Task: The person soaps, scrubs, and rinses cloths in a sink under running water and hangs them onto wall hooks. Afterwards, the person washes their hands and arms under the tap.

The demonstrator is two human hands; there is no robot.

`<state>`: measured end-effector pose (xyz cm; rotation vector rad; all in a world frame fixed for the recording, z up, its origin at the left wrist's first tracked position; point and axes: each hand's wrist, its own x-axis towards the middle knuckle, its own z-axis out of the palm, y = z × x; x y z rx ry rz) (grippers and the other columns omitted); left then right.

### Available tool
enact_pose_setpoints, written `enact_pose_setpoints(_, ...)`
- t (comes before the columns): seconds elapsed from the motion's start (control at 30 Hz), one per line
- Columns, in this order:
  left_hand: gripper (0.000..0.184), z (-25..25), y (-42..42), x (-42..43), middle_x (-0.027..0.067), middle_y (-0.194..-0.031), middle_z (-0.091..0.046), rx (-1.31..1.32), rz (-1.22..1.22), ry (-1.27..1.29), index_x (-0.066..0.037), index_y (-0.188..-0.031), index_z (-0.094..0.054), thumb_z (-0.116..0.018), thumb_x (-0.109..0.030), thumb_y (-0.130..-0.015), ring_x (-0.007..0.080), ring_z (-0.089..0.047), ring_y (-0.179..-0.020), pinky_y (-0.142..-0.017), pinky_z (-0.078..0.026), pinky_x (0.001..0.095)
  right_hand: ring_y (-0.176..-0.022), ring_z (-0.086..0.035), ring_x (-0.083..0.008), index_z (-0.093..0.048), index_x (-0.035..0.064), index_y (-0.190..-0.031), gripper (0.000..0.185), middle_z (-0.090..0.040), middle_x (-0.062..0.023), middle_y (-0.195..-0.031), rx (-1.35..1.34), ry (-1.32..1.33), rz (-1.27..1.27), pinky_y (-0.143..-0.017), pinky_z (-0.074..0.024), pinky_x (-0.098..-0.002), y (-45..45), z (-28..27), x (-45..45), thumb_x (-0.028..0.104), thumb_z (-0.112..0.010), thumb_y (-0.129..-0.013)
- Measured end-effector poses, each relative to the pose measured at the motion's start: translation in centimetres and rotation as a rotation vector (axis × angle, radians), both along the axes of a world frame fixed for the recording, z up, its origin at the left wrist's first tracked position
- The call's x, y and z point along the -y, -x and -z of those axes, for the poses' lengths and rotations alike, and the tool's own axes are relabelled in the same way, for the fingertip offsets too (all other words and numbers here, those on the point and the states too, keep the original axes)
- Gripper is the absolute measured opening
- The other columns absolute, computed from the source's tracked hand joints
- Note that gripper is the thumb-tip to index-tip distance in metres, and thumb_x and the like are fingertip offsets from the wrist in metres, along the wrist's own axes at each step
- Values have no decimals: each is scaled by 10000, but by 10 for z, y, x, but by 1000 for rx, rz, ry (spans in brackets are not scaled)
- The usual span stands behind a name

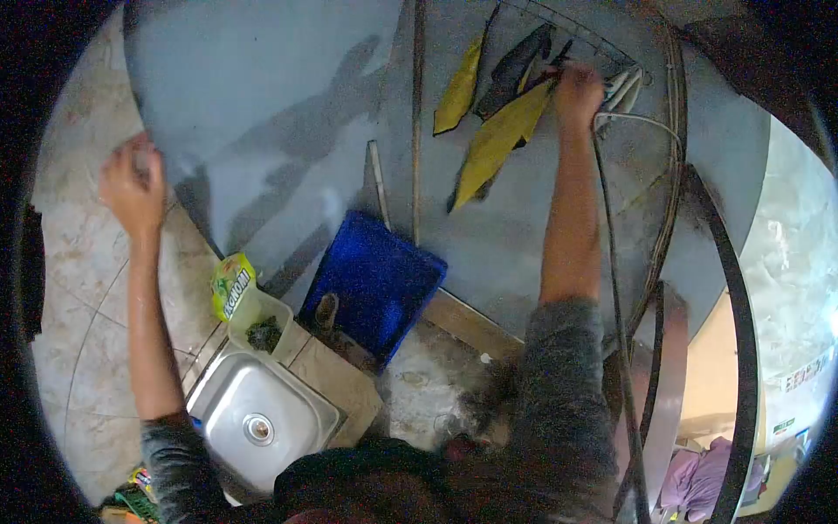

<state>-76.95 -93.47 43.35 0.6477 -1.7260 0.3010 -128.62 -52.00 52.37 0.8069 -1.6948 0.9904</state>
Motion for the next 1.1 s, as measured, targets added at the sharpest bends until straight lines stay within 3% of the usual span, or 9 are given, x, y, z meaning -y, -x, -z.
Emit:
enact_pose_setpoints(0.03, 286, -6, 1, 11, -12, -1095, -603, 59, -362, 99, -168, -1034, -632, -599, -318, -793, 197, -525, -1006, -842, -349, 383, -755, -638, -293, -673, 12, -856, 214, -663, -167, -834, -75, -26, 243, -686, -493, -380, 10, -23, -5, 205, -584, -831)
enact_pose_setpoints(0.2, 368, -5, 18, 46, -76, -1238, -506, 112, -446, 325, -249, -1095, -593, -587, -441, -782, 158, -416, -1145, -916, -244, 369, -843, -657, -274, -684, 87, -938, 306, -678, -146, -928, 34, -408, 1019, -686, -516, -366, 74, -83, -18, 331, -511, -872)
enact_pose_setpoints(0.3, 380, -2, 21, 47, -72, -1252, -497, 113, -445, 350, -259, -1104, -587, -590, -458, -780, 162, -405, -1158, -922, -237, 354, -864, -656, -279, -691, 116, -948, 321, -669, -155, -963, 30, -684, 1145, -708, -521, -374, 59, -94, -9, 350, -483, -880)
enact_pose_setpoints(0.5, 417, 3, 21, 55, -32, -1274, -489, 164, -451, 363, -238, -1128, -583, -589, -467, -779, 180, -392, -1178, -940, -233, 349, -942, -642, -312, -669, 105, -1016, 375, -659, -137, -1037, 147, -376, 1086, -776, -514, -423, 133, -95, -29, 374, -436, -900)
enact_pose_setpoints(0.67, 434, 3, 22, 55, -16, -1285, -488, 182, -526, 356, -216, -1130, -587, -591, -469, -776, 185, -395, -1176, -954, -231, 355, -940, -645, -298, -633, 130, -1100, 431, -644, -152, -1072, 157, -732, 1178, -762, -511, -441, 82, -94, -19, 453, -434, -896)
enact_pose_setpoints(0.77, 439, 5, 22, 56, -12, -1291, -487, 182, -489, 364, -212, -1127, -588, -591, -471, -773, 187, -392, -1179, -955, -231, 358, -911, -662, -272, -694, 134, -982, 310, -671, -106, -1013, 214, -629, 1279, -750, -544, -415, 82, -87, -11, 373, -565, -831)
enact_pose_setpoints(0.9, 444, 7, 24, 58, -2, -1300, -478, 147, -482, 379, -209, -1125, -589, -591, -473, -769, 206, -380, -1190, -956, -234, 358, -855, -674, -264, -697, 110, -897, 277, -673, -112, -955, 206, -278, 1130, -668, -554, -429, 79, -79, 3, 349, -576, -825)
enact_pose_setpoints(0.97, 447, 6, 24, 59, 2, -1307, -472, 151, -480, 384, -209, -1122, -589, -592, -477, -764, 217, -376, -1193, -955, -237, 358, -837, -675, -280, -691, 64, -851, 305, -669, -127, -930, 128, -349, 1118, -644, -554, -443, 71, -67, 6, 350, -593, -809)
enact_pose_setpoints(1.1, 462, 5, 28, 50, 2, -1322, -459, 168, -455, 369, -216, -1120, -587, -587, -495, -752, 231, -371, -1200, -958, -241, 373, -770, -652, -324, -614, -7, -939, 378, -643, -159, -890, 115, -235, 913, -623, -537, -434, 125, -41, -10, 311, -667, -741)
